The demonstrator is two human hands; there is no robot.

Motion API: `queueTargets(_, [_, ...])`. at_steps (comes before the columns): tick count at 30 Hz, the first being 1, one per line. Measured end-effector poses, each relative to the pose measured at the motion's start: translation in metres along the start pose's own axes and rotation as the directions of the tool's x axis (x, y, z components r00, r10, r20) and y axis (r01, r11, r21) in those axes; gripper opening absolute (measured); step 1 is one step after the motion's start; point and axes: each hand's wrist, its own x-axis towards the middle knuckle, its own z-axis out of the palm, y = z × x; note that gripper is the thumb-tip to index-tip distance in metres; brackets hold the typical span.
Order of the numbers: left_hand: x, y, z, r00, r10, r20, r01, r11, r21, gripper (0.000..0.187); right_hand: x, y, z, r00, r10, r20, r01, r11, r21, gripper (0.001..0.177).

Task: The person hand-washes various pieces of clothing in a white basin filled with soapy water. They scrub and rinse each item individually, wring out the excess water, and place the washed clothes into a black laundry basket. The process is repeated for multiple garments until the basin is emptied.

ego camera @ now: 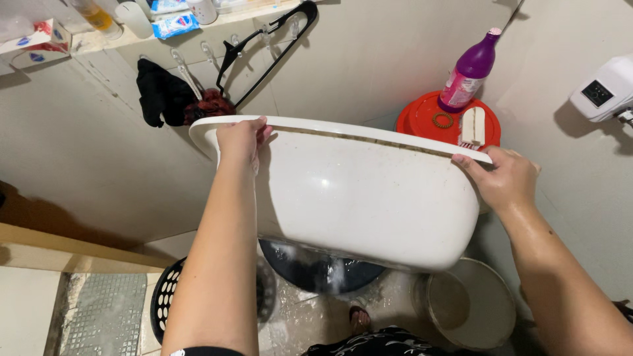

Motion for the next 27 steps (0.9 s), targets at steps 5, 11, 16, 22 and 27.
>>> queueTargets(5, [0.022, -0.016, 0.006, 0.998, 0.052, -0.033, -0.052, 0.999, -0.009, 0.010, 0.025, 0.003, 0.009, 0.991, 0.068, 0.114, -0.060, 0.996, -0.072, 0.064])
queueTargets(11, [0.048, -0.023, 0.009, 0.993, 0.115, -0.020, -0.116, 0.993, -0.028, 0.010, 0.058, 0.009, 0.032, 0.993, 0.036, 0.112, -0.025, 0.995, -0.094, 0.067])
queueTargets(16, [0.059, -0.024, 0.015, 0.991, 0.131, -0.033, -0.131, 0.991, -0.010, 0.010, 0.073, 0.011, 0.040, 0.988, 0.065, 0.143, -0.060, 0.997, -0.040, 0.063])
queueTargets(22, [0.061, -0.021, 0.021, 0.990, 0.142, -0.024, -0.142, 0.990, 0.002, 0.010, 0.084, 0.014, 0.045, 0.986, 0.080, 0.149, -0.079, 0.997, -0.012, 0.059])
queueTargets(27, [0.056, -0.019, 0.028, 0.989, 0.146, -0.035, -0.146, 0.989, -0.011, 0.012, 0.085, 0.017, 0.045, 0.981, 0.091, 0.174, -0.087, 0.996, -0.027, 0.062])
